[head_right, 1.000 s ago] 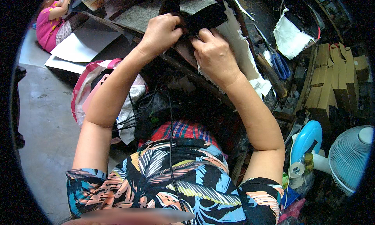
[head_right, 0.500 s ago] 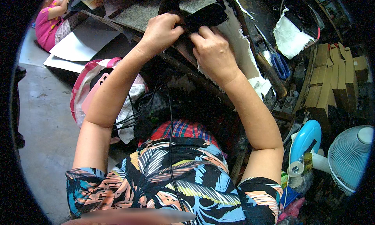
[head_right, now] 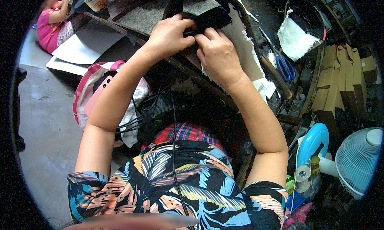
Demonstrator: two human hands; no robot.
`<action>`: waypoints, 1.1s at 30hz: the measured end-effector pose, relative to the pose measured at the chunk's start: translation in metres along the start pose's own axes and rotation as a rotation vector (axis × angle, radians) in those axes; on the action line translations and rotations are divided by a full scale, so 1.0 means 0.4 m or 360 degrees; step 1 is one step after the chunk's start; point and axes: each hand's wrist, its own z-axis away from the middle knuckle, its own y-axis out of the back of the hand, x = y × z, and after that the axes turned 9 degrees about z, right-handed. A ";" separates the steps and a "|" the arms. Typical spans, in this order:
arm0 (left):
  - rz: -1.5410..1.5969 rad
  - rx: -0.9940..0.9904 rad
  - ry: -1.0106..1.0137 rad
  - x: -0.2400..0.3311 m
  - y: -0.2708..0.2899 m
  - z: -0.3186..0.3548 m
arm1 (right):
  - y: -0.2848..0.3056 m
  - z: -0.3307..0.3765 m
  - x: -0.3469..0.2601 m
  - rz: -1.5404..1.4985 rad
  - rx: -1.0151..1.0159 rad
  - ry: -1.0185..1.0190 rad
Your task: The person inserts white fabric into the opening of a black shoe, presses it into place, and trims excess fabric with scissors. The person repeats this process on multiple shoes, adjusting and cutting the fabric to fit the shoe interior.
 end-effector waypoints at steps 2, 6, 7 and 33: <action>0.0060 -0.0064 -0.0045 -0.006 0.004 -0.003 | 0.001 -0.002 0.002 0.0025 -0.0026 -0.0005; 0.0257 -0.0096 -0.0004 -0.023 0.016 -0.010 | 0.002 -0.003 0.003 0.0002 -0.0040 0.0035; 0.0227 -0.0076 -0.0030 -0.024 0.015 -0.013 | 0.002 -0.003 0.003 0.0004 -0.0040 0.0038; -0.0029 0.0040 0.0081 -0.026 -0.038 -0.017 | 0.047 -0.017 -0.026 -0.0447 -0.0109 0.0032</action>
